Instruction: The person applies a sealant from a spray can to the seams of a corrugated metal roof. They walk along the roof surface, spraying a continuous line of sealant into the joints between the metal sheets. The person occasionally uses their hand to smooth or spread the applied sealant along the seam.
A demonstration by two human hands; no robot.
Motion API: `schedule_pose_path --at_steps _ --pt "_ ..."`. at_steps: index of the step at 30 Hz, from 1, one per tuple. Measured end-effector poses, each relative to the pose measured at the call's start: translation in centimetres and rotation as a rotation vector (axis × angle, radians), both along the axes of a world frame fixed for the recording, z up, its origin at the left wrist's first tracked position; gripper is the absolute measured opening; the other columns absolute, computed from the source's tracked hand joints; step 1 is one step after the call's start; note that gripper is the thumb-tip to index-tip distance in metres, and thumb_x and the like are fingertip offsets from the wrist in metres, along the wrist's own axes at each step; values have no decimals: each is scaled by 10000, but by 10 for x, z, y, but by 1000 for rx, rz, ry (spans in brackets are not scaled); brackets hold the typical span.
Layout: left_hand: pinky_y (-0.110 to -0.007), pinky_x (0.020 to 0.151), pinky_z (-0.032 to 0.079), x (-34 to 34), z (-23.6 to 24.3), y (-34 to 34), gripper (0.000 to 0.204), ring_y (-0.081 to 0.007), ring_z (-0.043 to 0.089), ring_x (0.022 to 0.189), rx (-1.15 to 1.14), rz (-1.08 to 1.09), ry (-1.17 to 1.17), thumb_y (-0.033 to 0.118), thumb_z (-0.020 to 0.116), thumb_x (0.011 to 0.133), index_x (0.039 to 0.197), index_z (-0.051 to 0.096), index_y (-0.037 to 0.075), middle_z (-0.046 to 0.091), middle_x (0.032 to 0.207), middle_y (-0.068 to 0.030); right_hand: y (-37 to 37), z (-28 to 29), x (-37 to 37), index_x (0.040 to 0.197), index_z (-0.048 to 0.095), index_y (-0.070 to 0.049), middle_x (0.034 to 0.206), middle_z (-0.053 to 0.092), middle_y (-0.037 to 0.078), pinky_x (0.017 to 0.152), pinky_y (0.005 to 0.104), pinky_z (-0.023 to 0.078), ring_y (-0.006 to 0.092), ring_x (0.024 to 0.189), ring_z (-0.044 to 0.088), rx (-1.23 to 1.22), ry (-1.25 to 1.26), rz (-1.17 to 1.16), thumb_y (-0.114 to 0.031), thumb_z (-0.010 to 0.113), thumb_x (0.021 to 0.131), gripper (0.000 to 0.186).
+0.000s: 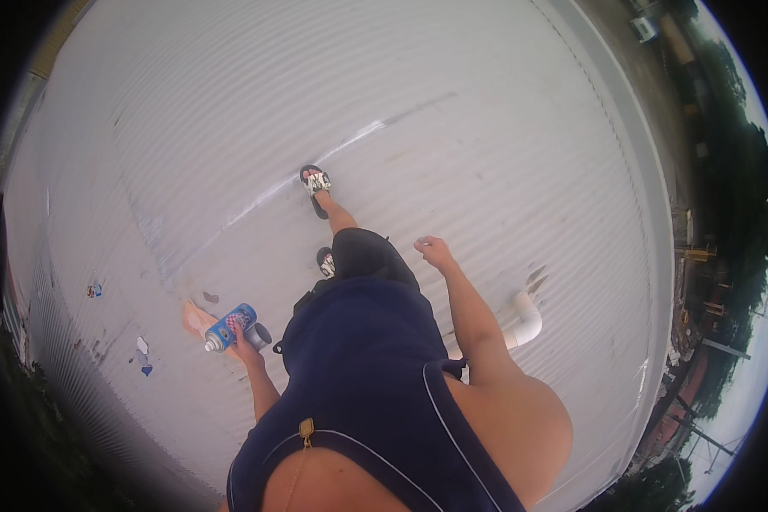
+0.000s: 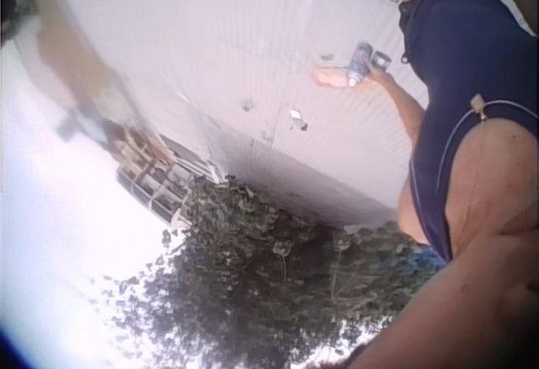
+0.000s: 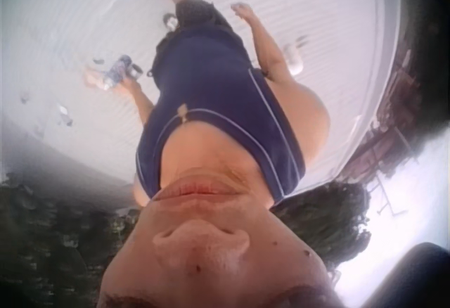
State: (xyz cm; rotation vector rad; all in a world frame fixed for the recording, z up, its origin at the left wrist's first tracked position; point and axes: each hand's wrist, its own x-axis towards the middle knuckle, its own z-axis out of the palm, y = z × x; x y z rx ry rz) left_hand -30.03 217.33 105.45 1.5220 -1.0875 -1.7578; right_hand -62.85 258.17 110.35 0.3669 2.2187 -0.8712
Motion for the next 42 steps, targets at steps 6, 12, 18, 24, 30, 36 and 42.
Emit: schedule_pose_path --at_steps 6,12,18,24,30,36,42 --pt "-354 966 368 7 -34 26 605 -213 502 1095 260 -31 -207 234 691 803 1282 390 19 504 1221 -117 24 -36 -2 1027 621 -85 782 582 32 506 296 400 133 615 534 99 -209 -266 -324 630 787 339" --pt "-351 957 366 -30 -27 -21 591 -209 501 1095 299 -218 -399 222 703 793 1265 416 12 510 1214 -129 -49 -56 -74 1010 621 -86 761 577 30 506 305 400 130 599 529 74 -284 -329 -316 620 790 318" --pt "-349 948 365 -166 13 -122 577 -204 500 1094 -73 -671 -579 209 715 782 1248 443 5 517 1206 -141 -179 -51 -219 1110 600 -51 852 615 31 537 247 420 101 678 547 -248 68 -192 -328 619 813 407" --pt "-403 945 409 -366 47 -230 532 -267 507 1108 77 -133 141 444 487 899 1245 440 43 536 1158 -133 -216 -18 -291 1129 590 -20 909 646 92 693 291 461 149 733 578 -284 212 -255 -325 615 819 436" --pt "-413 868 472 -492 99 -276 529 -281 573 1005 -10 -611 356 377 553 874 1262 396 54 583 1058 -163 -173 -53 -262 1069 628 -27 896 651 129 686 301 475 183 746 612 -56 148 -435 -333 632 784 418" --pt "-383 904 435 -687 159 -355 530 -260 553 1012 -461 -937 496 193 633 835 1255 389 -21 546 1145 -163 -201 -68 -251 1065 627 -25 801 627 76 538 276 451 139 645 573 28 127 -613 -308 643 785 398" --pt "-347 880 428 -754 135 -274 510 -197 558 985 -144 -1364 354 161 682 791 1226 472 1 568 1099 -115 -333 27 -357 1123 598 -50 938 653 122 766 323 475 195 855 618 -173 355 -633 -333 676 756 469"
